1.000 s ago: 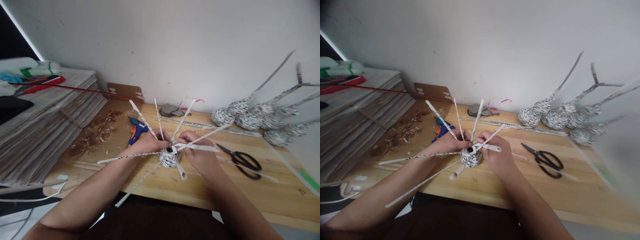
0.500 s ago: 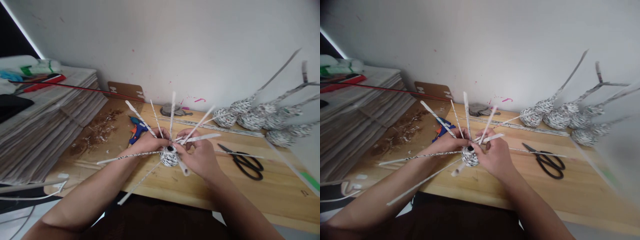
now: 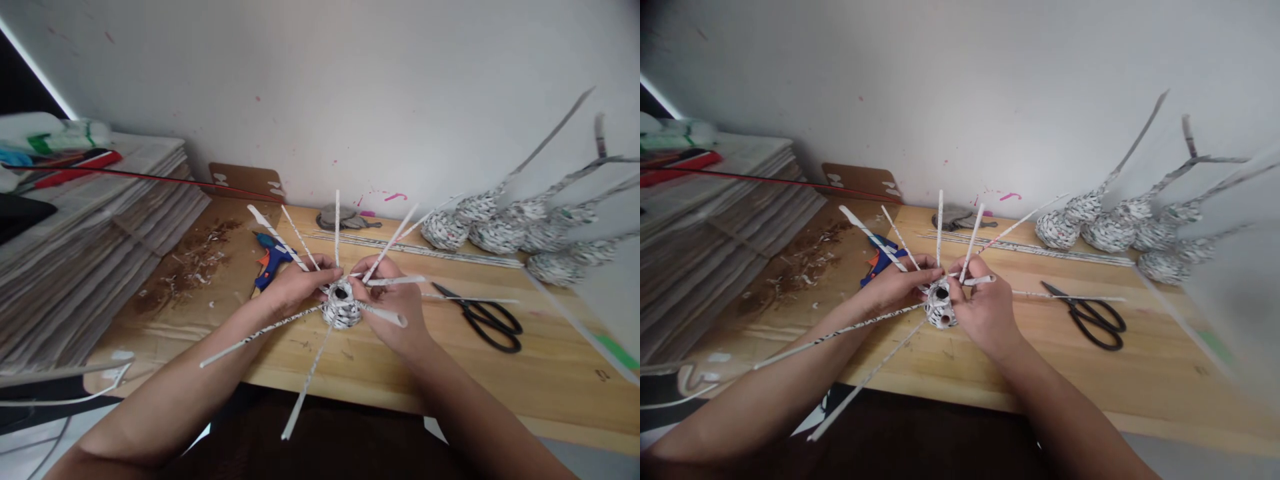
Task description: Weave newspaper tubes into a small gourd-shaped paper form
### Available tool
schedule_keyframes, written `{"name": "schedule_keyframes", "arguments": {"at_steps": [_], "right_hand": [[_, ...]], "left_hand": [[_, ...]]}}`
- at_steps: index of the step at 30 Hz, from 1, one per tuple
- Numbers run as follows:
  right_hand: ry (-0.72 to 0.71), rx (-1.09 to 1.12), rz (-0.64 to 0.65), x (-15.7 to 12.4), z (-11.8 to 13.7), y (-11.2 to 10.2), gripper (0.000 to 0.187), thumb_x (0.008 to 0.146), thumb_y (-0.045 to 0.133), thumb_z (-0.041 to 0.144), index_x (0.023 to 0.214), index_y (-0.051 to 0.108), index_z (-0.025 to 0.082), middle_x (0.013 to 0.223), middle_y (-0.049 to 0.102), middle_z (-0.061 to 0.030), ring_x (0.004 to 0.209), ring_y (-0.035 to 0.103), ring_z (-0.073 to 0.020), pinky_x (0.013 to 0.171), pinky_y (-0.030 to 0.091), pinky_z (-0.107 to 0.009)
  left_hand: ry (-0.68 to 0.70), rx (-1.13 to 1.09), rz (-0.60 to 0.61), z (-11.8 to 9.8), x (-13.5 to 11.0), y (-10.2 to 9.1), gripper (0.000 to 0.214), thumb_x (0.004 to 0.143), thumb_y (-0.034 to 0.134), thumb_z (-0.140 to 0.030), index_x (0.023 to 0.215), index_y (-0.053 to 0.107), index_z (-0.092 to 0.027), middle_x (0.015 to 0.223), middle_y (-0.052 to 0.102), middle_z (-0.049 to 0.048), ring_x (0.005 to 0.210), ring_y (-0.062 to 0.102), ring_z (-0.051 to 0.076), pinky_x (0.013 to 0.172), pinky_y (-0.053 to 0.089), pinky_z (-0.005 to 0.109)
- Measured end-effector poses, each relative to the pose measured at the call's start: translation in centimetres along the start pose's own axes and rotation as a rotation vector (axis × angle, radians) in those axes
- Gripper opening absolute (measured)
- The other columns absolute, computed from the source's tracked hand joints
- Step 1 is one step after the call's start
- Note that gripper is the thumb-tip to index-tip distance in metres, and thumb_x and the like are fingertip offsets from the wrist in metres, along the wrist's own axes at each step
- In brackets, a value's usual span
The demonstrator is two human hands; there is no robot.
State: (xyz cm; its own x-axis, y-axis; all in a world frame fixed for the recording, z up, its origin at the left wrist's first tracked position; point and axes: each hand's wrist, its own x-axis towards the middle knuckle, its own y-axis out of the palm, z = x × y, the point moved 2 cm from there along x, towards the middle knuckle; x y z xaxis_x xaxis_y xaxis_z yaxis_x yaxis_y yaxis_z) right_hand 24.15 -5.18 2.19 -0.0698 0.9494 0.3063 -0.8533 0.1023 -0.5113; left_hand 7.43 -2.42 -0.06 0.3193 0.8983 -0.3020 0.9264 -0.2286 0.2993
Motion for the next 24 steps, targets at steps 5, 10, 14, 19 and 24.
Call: {"name": "schedule_keyframes", "arguments": {"at_steps": [5,10,14,19,24], "right_hand": [[-0.025,0.037,0.001,0.1,-0.1,0.1,0.01,0.087,0.064,0.026,0.095,0.061,0.025,0.08,0.069,0.0009,0.065,0.063,-0.0155,0.06,0.048,-0.027],[-0.087,0.089,-0.021,0.3,0.2,-0.5,0.027,0.087,0.065,0.026,0.113,0.057,0.024,0.098,0.072,-0.0036,0.081,0.068,-0.0188,0.071,0.053,-0.031],[-0.065,0.043,-0.02,0.7,-0.1,-1.3,0.012,0.091,0.062,0.033,0.098,0.063,0.022,0.091,0.073,-0.0043,0.07,0.064,-0.0175,0.064,0.05,-0.031],[0.122,0.285,0.078,1.8,-1.3,-1.4,0.028,0.091,0.06,0.046,0.092,0.07,0.019,0.08,0.074,-0.0052,0.071,0.068,-0.0191,0.061,0.052,-0.031],[0.429,0.587,0.154,2.4,-2.8,-1.0,0.04,0.077,0.074,0.055,0.087,0.071,0.016,0.071,0.073,-0.0061,0.056,0.064,-0.0174,0.042,0.042,-0.025]], "left_hand": [[0.094,0.207,-0.005,0.0,-0.1,-0.4,0.028,0.067,0.085,-0.034,0.075,0.068,-0.013,0.062,0.064,0.0012,0.053,0.054,0.01,0.052,0.039,0.023],[0.145,0.284,-0.074,-0.1,0.2,-0.9,0.029,0.067,0.084,-0.036,0.081,0.072,-0.014,0.064,0.067,0.0022,0.054,0.057,0.012,0.053,0.042,0.025],[0.196,0.303,-0.125,-0.4,0.2,-0.8,0.026,0.065,0.085,-0.03,0.08,0.073,-0.013,0.07,0.072,0.005,0.06,0.062,0.015,0.059,0.047,0.027],[0.209,0.382,-0.149,-0.4,0.1,-0.8,0.025,0.067,0.083,-0.029,0.085,0.076,-0.013,0.074,0.075,0.0065,0.064,0.065,0.017,0.062,0.05,0.028],[0.266,0.457,-0.123,-0.4,-0.1,-0.6,0.022,0.071,0.081,-0.031,0.085,0.078,-0.014,0.082,0.077,0.0076,0.071,0.068,0.019,0.067,0.052,0.029]]}}
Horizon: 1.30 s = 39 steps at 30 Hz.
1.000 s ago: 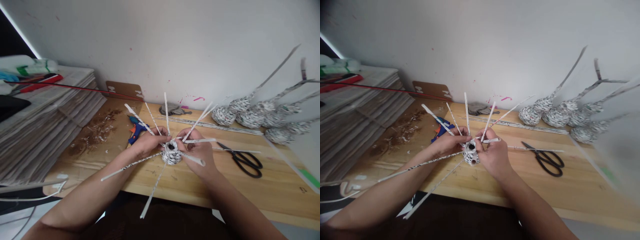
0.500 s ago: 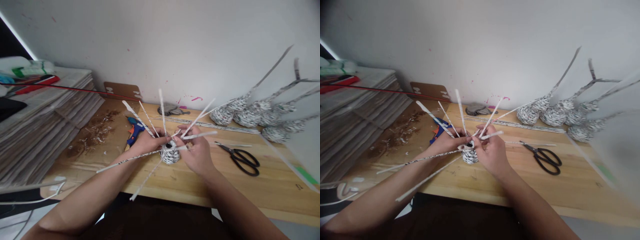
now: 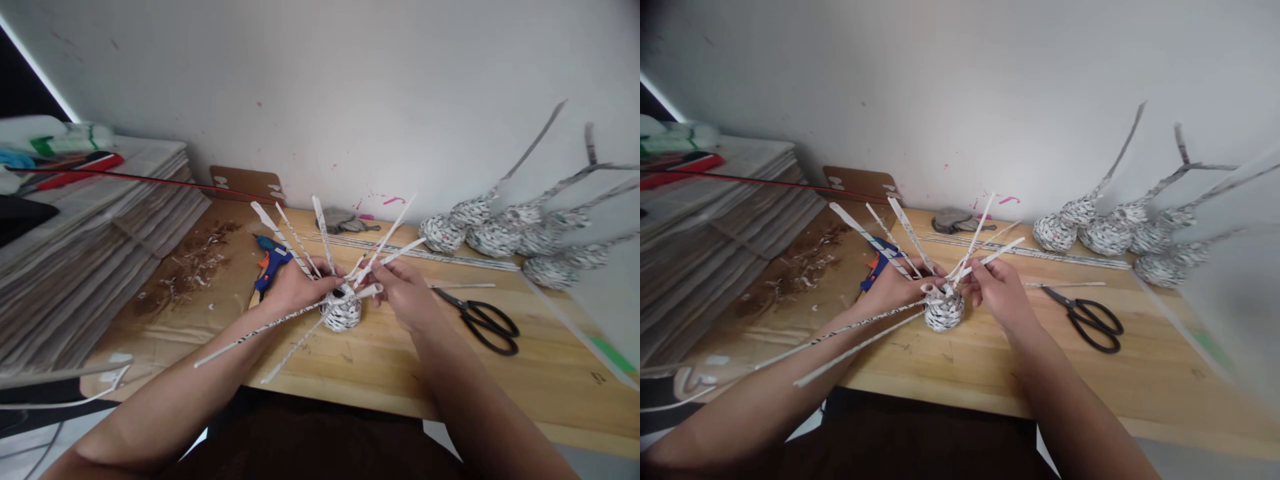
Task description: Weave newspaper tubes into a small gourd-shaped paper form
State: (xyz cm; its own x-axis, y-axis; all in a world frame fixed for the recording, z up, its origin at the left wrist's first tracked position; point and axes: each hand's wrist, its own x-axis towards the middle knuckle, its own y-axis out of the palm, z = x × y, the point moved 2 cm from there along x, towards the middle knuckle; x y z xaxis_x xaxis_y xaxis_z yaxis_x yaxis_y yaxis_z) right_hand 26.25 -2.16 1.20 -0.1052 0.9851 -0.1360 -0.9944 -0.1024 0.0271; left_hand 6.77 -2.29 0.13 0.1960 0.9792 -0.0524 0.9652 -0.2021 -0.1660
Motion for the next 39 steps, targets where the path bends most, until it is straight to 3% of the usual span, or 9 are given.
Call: {"name": "schedule_keyframes", "arguments": {"at_steps": [6,11,14,21,26,30,35,39], "right_hand": [[0.03,0.348,0.111,0.1,0.0,0.2,0.031,0.069,0.086,0.039,0.09,0.073,0.02,0.083,0.072,-0.0018,0.066,0.065,-0.0141,0.056,0.051,-0.025],[-0.1,0.364,0.175,-0.4,0.6,0.6,0.019,0.073,0.084,0.032,0.085,0.072,0.022,0.087,0.068,0.0,0.068,0.063,-0.0128,0.061,0.053,-0.026],[-0.126,0.379,0.199,-0.6,0.6,0.8,0.018,0.079,0.081,0.033,0.092,0.073,0.023,0.086,0.067,0.0,0.07,0.062,-0.012,0.065,0.054,-0.027],[-0.154,0.428,0.183,-0.5,0.8,1.1,0.022,0.082,0.079,0.041,0.086,0.071,0.021,0.086,0.065,-0.0002,0.07,0.064,-0.0132,0.062,0.054,-0.027],[-0.113,0.484,0.153,-0.4,0.8,1.0,0.028,0.081,0.079,0.046,0.091,0.072,0.021,0.085,0.065,0.0001,0.071,0.065,-0.0129,0.062,0.053,-0.026],[-0.113,0.505,0.138,-0.3,0.7,1.2,0.033,0.08,0.079,0.051,0.093,0.071,0.022,0.083,0.063,0.0021,0.063,0.064,-0.0119,0.054,0.05,-0.024],[-0.145,0.543,0.103,-0.5,0.4,1.7,0.029,0.086,0.072,0.051,0.094,0.069,0.024,0.078,0.059,0.0054,0.046,0.052,-0.0047,0.046,0.042,-0.021],[-0.128,0.545,0.117,-0.6,0.4,1.7,0.029,0.087,0.07,0.051,0.095,0.069,0.023,0.081,0.059,0.0049,0.046,0.051,-0.0048,0.047,0.042,-0.023]], "left_hand": [[0.019,-0.017,0.083,-0.7,-0.3,0.1,0.017,0.078,0.074,-0.027,0.089,0.077,-0.014,0.082,0.077,0.0063,0.07,0.067,0.016,0.069,0.053,0.029],[0.049,-0.041,0.142,-0.5,-0.2,0.1,0.021,0.079,0.075,-0.031,0.088,0.076,-0.013,0.082,0.076,0.0071,0.071,0.067,0.016,0.069,0.052,0.029],[0.041,-0.026,0.138,-0.1,0.0,0.1,0.026,0.076,0.079,-0.037,0.086,0.076,-0.012,0.08,0.076,0.0071,0.069,0.066,0.016,0.066,0.051,0.028],[0.073,0.027,0.125,-0.4,0.0,0.3,0.023,0.075,0.08,-0.033,0.084,0.074,-0.013,0.076,0.074,0.0056,0.067,0.065,0.015,0.063,0.05,0.026],[0.102,0.053,0.004,-1.2,-0.8,1.1,0.012,0.074,0.077,-0.022,0.081,0.072,-0.014,0.074,0.074,0.0038,0.067,0.067,0.015,0.063,0.052,0.025],[0.1,0.066,-0.019,-1.7,-1.1,1.6,0.002,0.075,0.072,-0.015,0.076,0.073,-0.014,0.076,0.076,0.0043,0.068,0.068,0.015,0.065,0.054,0.025],[0.056,0.041,-0.004,-1.3,-0.7,1.4,0.01,0.075,0.076,-0.022,0.082,0.074,-0.014,0.078,0.076,0.0046,0.068,0.069,0.015,0.066,0.055,0.026],[0.036,-0.017,0.055,-0.5,-0.1,1.0,0.024,0.074,0.079,-0.029,0.091,0.075,-0.014,0.079,0.076,0.0054,0.068,0.068,0.015,0.065,0.054,0.027]]}}
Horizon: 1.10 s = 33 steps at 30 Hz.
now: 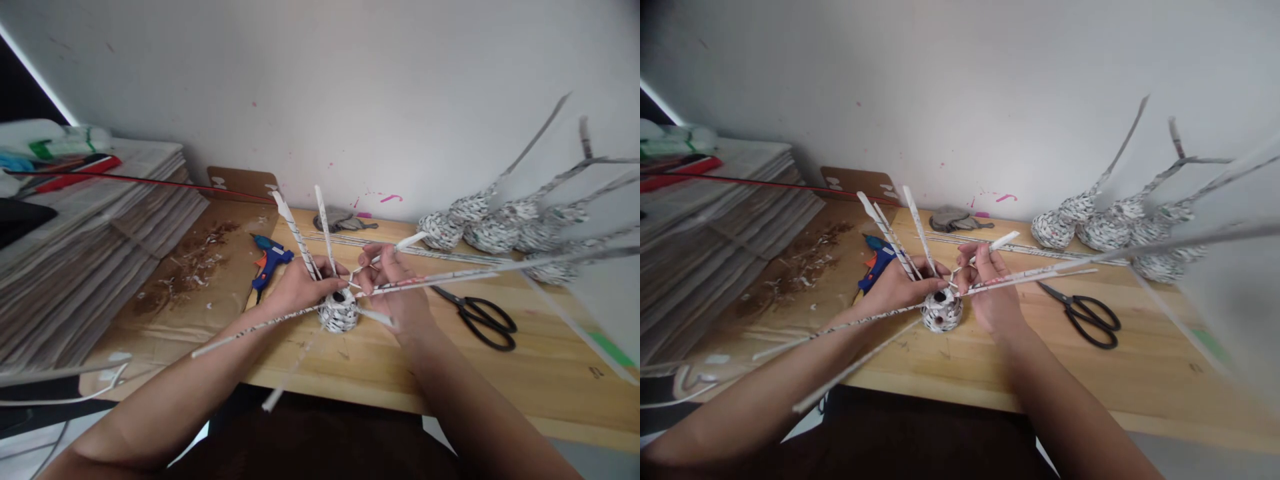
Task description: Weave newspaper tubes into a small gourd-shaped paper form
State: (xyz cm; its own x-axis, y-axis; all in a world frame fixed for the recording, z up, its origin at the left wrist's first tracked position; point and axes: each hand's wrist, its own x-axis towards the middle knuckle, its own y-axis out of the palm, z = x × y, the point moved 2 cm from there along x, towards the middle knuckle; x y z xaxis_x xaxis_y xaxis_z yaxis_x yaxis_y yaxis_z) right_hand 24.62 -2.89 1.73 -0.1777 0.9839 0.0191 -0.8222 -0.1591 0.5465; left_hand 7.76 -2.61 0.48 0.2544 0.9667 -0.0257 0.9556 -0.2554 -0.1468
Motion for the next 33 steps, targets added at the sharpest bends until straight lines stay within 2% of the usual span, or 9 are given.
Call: {"name": "schedule_keyframes", "arguments": {"at_steps": [8,14,19,25,33], "right_hand": [[0.005,-0.002,0.025,-0.2,0.2,0.4,0.029,0.088,0.069,0.05,0.096,0.07,0.022,0.079,0.058,0.0039,0.045,0.047,-0.005,0.045,0.039,-0.023],[0.073,0.047,0.008,0.1,0.1,0.2,0.028,0.089,0.066,0.05,0.095,0.07,0.022,0.076,0.058,0.0042,0.044,0.04,-0.0055,0.045,0.042,-0.024],[0.095,0.077,-0.003,0.3,0.0,-0.1,0.027,0.089,0.067,0.05,0.094,0.071,0.023,0.073,0.059,0.0052,0.042,0.037,-0.0046,0.044,0.039,-0.023],[0.11,0.062,0.067,0.0,0.2,0.2,0.031,0.087,0.068,0.055,0.092,0.072,0.024,0.071,0.057,0.0048,0.042,0.037,-0.0062,0.045,0.038,-0.025],[0.121,0.067,0.148,-0.5,0.6,0.7,0.032,0.084,0.07,0.056,0.088,0.073,0.024,0.07,0.057,0.0046,0.042,0.034,-0.0051,0.045,0.034,-0.023]], "left_hand": [[-0.078,0.052,0.089,0.3,0.3,-0.1,0.031,0.078,0.076,-0.045,0.082,0.076,-0.014,0.077,0.075,0.0069,0.064,0.063,0.015,0.061,0.047,0.028],[-0.107,0.077,0.198,-0.4,0.8,-0.3,0.027,0.074,0.077,-0.038,0.089,0.079,-0.016,0.081,0.077,0.0075,0.07,0.066,0.017,0.066,0.051,0.03],[-0.126,0.105,0.265,-1.0,1.1,-0.5,0.027,0.072,0.078,-0.037,0.089,0.081,-0.016,0.083,0.078,0.0094,0.071,0.068,0.019,0.068,0.054,0.03],[-0.139,0.09,0.298,-1.1,1.1,-0.5,0.022,0.067,0.08,-0.031,0.083,0.08,-0.015,0.074,0.075,0.0085,0.064,0.065,0.017,0.062,0.053,0.028],[-0.09,0.066,0.322,-1.1,0.9,-0.3,0.019,0.068,0.079,-0.028,0.08,0.073,-0.015,0.074,0.071,0.0055,0.066,0.063,0.016,0.064,0.052,0.029]]}}
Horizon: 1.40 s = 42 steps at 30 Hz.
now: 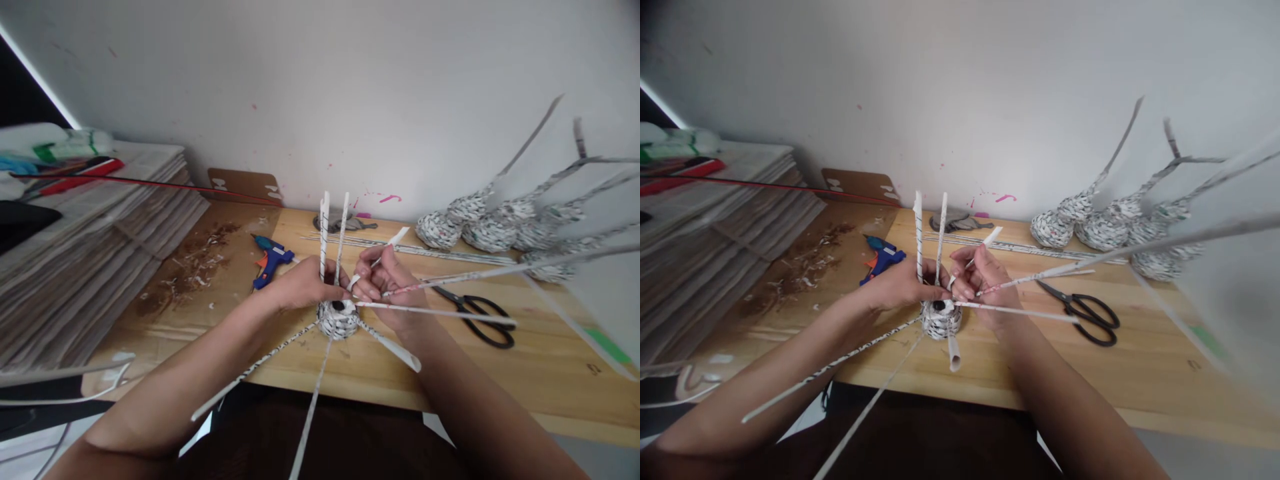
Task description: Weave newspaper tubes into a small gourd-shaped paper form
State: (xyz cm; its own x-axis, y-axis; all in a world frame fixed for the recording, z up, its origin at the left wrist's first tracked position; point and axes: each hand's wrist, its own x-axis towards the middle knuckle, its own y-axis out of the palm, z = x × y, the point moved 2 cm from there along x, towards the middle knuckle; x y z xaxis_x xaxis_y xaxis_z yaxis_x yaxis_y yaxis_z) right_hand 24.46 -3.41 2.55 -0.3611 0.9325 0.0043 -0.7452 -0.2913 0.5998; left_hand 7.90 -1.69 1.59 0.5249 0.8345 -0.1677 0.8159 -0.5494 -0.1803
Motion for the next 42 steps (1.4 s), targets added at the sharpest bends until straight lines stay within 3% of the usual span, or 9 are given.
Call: {"name": "schedule_keyframes", "arguments": {"at_steps": [4,10,20,24,31,37,42], "right_hand": [[0.011,0.001,-0.069,0.2,0.1,-0.1,0.035,0.084,0.07,0.057,0.094,0.073,0.023,0.073,0.059,0.0038,0.044,0.039,-0.006,0.043,0.034,-0.023],[-0.016,0.036,-0.273,0.7,0.1,-1.1,0.036,0.086,0.068,0.055,0.1,0.071,0.022,0.079,0.064,0.0038,0.041,0.04,-0.0048,0.041,0.038,-0.023],[-0.164,-0.078,-0.325,-0.2,-0.6,0.1,0.039,0.082,0.072,0.057,0.096,0.067,0.021,0.068,0.059,0.0048,0.04,0.042,-0.005,0.038,0.031,-0.021],[-0.175,-0.093,-0.302,-0.3,-0.6,0.0,0.041,0.085,0.066,0.061,0.083,0.067,0.02,0.058,0.055,0.005,0.035,0.039,-0.0051,0.037,0.027,-0.021],[-0.152,0.027,-0.325,0.3,-0.4,-1.0,0.048,0.087,0.062,0.066,0.071,0.062,0.021,0.05,0.048,0.0059,0.036,0.042,-0.0078,0.041,0.04,-0.024],[-0.238,0.055,-0.436,0.8,-0.7,-2.0,0.039,0.085,0.071,0.054,0.068,0.06,0.022,0.059,0.056,0.0035,0.058,0.057,-0.0117,0.062,0.054,-0.027],[0.009,-0.057,-0.381,0.8,-2.1,-2.1,0.019,0.067,0.083,0.024,0.078,0.068,0.018,0.071,0.068,-0.0004,0.065,0.063,-0.0143,0.058,0.051,-0.026]], "left_hand": [[-0.015,-0.074,-0.053,0.4,0.0,0.0,0.017,0.065,0.08,-0.024,0.076,0.071,-0.015,0.068,0.068,0.0024,0.062,0.06,0.013,0.061,0.049,0.027],[-0.016,-0.088,-0.161,0.8,-0.1,0.1,0.014,0.065,0.081,-0.022,0.072,0.071,-0.015,0.067,0.068,0.0016,0.061,0.06,0.013,0.059,0.047,0.025],[-0.021,-0.309,-0.289,1.4,-0.2,0.5,0.02,0.065,0.081,-0.023,0.071,0.065,-0.015,0.066,0.066,0.0024,0.061,0.059,0.013,0.059,0.047,0.028],[0.01,-0.286,-0.345,1.6,-0.2,0.4,0.02,0.066,0.08,-0.024,0.073,0.064,-0.015,0.068,0.066,0.0027,0.062,0.059,0.014,0.061,0.047,0.029],[0.083,-0.019,-0.416,0.5,-0.6,0.0,0.017,0.072,0.073,-0.027,0.071,0.059,-0.017,0.066,0.061,-0.0002,0.065,0.058,0.015,0.064,0.045,0.028],[0.093,-0.014,-0.517,0.4,-0.5,-0.7,0.012,0.074,0.071,-0.026,0.077,0.063,-0.017,0.071,0.066,0.0011,0.068,0.062,0.016,0.068,0.049,0.028],[0.139,-0.047,-0.535,0.1,-0.5,-1.2,0.013,0.076,0.07,-0.024,0.084,0.069,-0.014,0.075,0.07,0.0027,0.069,0.064,0.016,0.069,0.051,0.028]]}}
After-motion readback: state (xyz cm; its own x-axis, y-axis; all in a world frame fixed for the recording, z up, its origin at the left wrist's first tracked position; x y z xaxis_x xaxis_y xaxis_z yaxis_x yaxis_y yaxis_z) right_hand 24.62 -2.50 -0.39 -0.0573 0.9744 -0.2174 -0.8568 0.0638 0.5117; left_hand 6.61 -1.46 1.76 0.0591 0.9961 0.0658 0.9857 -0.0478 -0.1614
